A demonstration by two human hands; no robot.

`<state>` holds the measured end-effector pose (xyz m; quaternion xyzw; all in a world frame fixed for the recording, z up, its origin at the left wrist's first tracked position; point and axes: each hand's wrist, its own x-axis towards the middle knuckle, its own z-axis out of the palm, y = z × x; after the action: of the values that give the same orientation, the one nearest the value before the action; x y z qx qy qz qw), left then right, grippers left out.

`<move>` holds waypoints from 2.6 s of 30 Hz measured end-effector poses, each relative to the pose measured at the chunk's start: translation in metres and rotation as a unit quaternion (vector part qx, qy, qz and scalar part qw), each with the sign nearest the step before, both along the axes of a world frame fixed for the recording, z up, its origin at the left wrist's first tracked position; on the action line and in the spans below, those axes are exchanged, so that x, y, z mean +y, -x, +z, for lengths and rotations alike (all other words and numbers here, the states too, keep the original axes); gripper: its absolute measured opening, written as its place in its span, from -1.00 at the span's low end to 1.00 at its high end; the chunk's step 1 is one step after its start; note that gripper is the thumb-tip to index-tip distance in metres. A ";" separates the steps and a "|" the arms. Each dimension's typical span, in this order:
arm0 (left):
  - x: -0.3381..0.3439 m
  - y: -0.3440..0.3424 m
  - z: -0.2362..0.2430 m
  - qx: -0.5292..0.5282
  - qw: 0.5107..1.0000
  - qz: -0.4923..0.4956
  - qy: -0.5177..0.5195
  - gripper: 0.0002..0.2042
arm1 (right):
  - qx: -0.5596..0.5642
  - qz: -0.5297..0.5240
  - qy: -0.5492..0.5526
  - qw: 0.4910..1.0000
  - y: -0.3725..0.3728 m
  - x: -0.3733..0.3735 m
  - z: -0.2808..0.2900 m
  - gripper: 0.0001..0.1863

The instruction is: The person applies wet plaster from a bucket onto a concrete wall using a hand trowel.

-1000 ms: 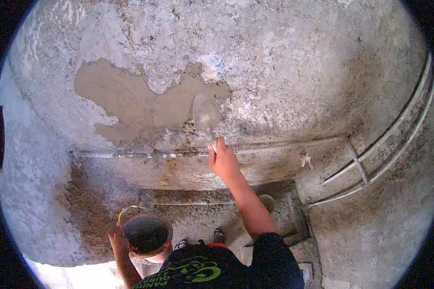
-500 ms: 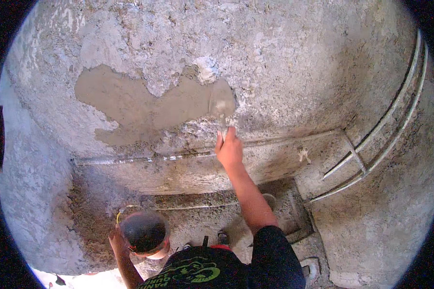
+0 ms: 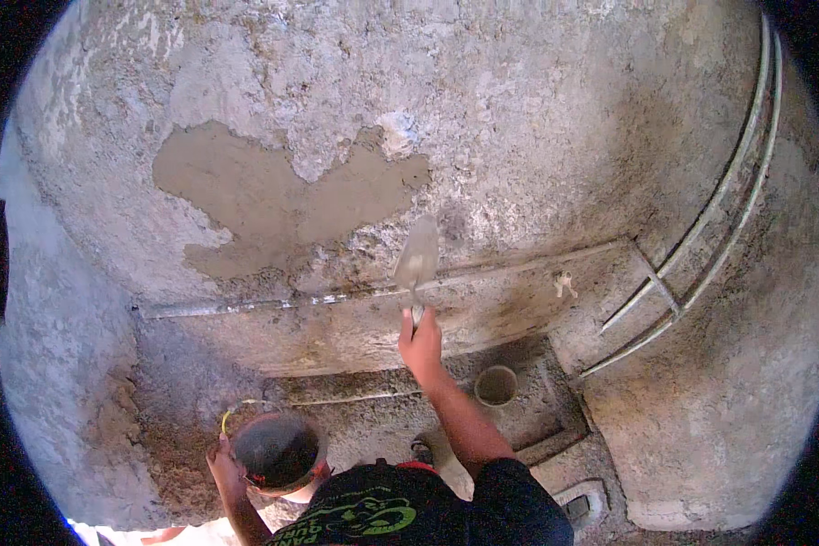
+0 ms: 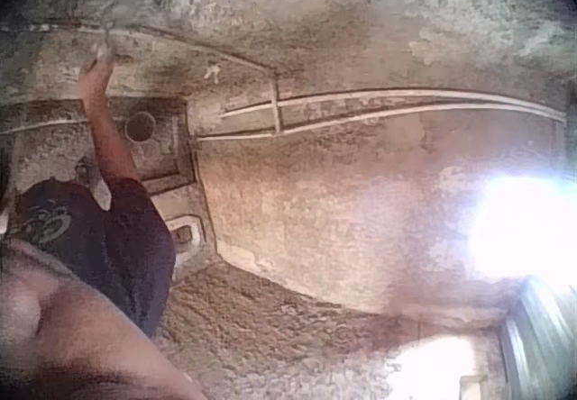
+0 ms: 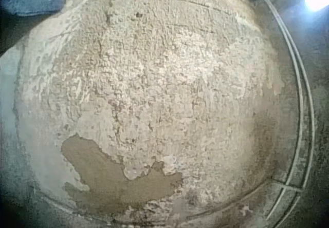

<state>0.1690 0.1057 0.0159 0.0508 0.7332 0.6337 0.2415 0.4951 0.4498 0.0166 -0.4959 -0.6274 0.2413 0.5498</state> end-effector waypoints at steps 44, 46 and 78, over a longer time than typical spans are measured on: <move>-0.036 -0.005 0.012 -0.012 0.998 -0.055 -0.018 -0.63 | -0.204 -0.060 -0.124 0.969 -0.027 0.032 0.071 -0.64; -0.032 -0.022 0.021 -0.028 0.998 0.021 0.043 -0.68 | -0.251 -0.090 -0.198 0.943 -0.035 0.067 0.080 -0.61; 0.018 -0.067 0.025 0.045 0.999 0.012 0.012 -0.57 | -0.054 -0.032 -0.072 0.995 -0.015 0.096 0.087 -0.62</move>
<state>0.2359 0.1240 0.0410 0.0674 0.7513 0.6249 0.2013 0.5106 0.5461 0.1041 -0.4872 -0.6554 0.1509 0.5571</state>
